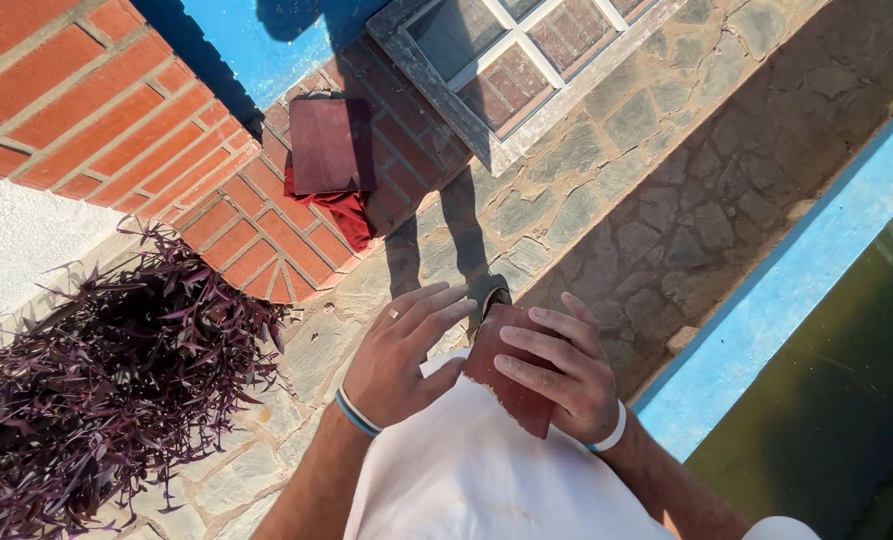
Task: Sanding a wooden window frame using sandpaper to smooth the surface or remove old paint.
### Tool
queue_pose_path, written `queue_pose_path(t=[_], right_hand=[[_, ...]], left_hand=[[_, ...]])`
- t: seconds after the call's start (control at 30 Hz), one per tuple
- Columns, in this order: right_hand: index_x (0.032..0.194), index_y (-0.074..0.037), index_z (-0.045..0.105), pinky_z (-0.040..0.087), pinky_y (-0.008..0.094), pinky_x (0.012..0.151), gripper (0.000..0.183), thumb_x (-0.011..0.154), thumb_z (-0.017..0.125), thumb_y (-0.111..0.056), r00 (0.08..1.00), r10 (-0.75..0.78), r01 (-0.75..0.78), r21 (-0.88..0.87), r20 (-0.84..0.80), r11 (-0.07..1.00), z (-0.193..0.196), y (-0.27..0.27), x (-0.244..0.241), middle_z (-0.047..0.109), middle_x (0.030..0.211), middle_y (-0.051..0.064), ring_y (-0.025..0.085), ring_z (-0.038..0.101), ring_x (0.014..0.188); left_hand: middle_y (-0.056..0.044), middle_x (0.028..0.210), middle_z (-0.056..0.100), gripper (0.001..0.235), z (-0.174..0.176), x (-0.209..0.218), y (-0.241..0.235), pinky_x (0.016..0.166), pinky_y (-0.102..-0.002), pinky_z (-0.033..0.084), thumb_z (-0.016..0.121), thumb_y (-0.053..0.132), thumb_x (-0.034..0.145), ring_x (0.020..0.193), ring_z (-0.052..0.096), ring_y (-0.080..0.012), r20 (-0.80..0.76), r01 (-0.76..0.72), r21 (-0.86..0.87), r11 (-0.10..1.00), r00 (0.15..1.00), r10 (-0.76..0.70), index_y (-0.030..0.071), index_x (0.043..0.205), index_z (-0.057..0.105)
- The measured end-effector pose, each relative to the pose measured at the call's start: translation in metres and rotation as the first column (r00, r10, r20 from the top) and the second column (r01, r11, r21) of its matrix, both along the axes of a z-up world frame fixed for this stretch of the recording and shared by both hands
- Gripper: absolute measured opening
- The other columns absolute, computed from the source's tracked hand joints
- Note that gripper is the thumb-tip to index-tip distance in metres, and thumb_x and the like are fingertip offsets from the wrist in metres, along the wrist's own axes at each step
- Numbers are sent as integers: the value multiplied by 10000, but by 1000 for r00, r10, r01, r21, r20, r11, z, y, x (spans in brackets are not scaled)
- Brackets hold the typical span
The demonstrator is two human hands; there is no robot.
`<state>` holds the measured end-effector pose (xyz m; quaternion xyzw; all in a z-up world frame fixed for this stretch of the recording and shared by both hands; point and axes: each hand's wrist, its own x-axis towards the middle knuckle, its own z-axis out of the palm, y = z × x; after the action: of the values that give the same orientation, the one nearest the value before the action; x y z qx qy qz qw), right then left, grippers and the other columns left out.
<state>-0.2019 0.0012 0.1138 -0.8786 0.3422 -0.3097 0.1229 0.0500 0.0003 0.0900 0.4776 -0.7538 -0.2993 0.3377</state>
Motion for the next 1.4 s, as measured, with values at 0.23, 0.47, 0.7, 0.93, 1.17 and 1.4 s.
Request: queue_pose_path(t=[0.23,0.47,0.7,0.93,1.17,1.4], right_hand=[[1146,-229,771,436,521,1184,366,795,872,-211,998,-27,33,-120,52,992,-8,24,-5,640,1332,27,273,543,1309],[1146,-163,756,504,498,1132,411,766,900,-218,994,-70,79,-102,89,992,-11,34,-2,640,1322,57,296,573,1297],[1116,-70,725,575,464,1032,401,753,880,-143,989,-38,38,3,144,999,-15,24,8,709,1168,97,313,694,1115],[1080,-37,726,589,454,1000,361,732,785,33,979,-84,21,313,188,950,-40,-7,-1,748,1065,77,269,741,988],[1065,-79,744,580,397,897,406,688,789,64,991,-78,32,378,109,925,-85,-117,3,722,1089,75,282,704,1038],[1118,-136,742,523,378,757,470,683,847,10,983,59,-142,509,174,849,-224,-281,23,627,980,52,256,638,877]], left_hand=[[-197,1535,486,960,-8,-15,15,1201,-454,366,852,229,697,1444,451,-373,-449,266,173,948,878,-164,23,1515,394],[-169,1476,602,741,-21,-18,29,1173,-427,450,809,145,830,1390,582,-339,-447,173,131,976,889,-97,47,1497,502],[-146,1393,679,444,-14,1,30,1110,-428,498,661,47,886,1290,645,-337,-299,110,24,994,949,-98,68,1330,673],[-81,1030,756,254,-41,3,14,819,-418,566,711,93,914,958,722,-297,-148,15,113,993,989,2,98,1167,728],[-44,1073,763,324,-67,1,-64,809,-400,573,728,78,827,961,723,-270,-51,-200,83,976,977,205,117,1149,731],[-28,1147,744,280,-140,28,-189,899,-388,576,742,87,842,1064,712,-243,211,-256,192,947,953,215,110,1120,716]])
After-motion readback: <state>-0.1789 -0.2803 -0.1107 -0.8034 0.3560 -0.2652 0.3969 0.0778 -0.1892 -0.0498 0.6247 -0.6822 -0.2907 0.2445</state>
